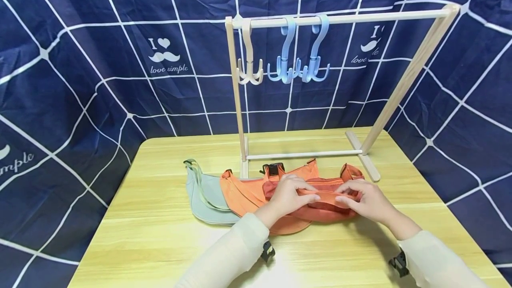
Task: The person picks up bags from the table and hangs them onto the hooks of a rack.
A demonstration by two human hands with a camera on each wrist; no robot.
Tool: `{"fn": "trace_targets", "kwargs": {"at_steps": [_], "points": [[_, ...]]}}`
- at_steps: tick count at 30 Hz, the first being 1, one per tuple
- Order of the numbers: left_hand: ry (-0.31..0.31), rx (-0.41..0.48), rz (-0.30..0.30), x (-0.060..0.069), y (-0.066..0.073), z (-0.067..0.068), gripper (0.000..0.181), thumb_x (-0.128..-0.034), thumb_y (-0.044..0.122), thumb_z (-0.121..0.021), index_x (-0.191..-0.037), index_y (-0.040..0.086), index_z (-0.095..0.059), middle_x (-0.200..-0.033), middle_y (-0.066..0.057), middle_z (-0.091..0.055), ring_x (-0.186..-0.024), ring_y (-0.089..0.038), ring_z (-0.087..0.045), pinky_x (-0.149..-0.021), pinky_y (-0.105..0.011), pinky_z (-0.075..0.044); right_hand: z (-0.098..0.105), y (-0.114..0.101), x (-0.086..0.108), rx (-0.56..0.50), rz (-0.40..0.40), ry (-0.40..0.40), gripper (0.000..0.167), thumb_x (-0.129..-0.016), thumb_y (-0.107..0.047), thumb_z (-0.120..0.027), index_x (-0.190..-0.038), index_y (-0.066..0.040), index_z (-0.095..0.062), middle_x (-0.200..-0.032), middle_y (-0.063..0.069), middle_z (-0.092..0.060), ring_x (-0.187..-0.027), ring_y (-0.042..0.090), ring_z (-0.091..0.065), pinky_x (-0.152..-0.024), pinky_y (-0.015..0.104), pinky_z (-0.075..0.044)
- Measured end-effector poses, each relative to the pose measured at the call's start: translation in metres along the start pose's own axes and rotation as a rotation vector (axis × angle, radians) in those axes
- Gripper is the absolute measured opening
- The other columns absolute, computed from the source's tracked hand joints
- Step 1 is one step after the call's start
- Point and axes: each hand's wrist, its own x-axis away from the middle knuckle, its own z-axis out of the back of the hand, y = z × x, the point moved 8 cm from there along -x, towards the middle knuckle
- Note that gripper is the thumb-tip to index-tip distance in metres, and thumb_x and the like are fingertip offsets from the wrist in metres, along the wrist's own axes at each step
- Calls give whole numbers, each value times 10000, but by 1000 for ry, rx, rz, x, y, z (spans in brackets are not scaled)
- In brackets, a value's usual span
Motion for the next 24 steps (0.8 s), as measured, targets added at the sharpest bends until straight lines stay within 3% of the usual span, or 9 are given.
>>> {"fn": "trace_targets", "kwargs": {"at_steps": [9,17,24], "points": [[48,87,16,-7,3,12,159,-777,263,-804,-888,152,-777,-783,112,-696,-727,14,-516,-890,-235,-370,10,1,-14,-56,-15,5,410,-650,68,-813,-874,-249,-680,-760,-157,-626,-656,3,-557,-572,160,-427],[79,168,15,-18,7,24,167,-762,205,-817,-883,99,-772,-808,31,-703,-683,8,-522,-613,-152,-412,20,-4,-28,-53,-5,35,377,-618,72,-825,-838,-203,-690,-725,-129,-633,-605,-11,-526,-512,162,-401],[91,201,66,-30,9,35,167,-759,207,-818,-878,100,-767,-839,24,-714,-757,7,-584,-646,-149,-449,32,-9,-42,-3,22,72,346,-614,59,-825,-831,-176,-694,-719,-126,-625,-601,13,-501,-537,168,-386]]}}
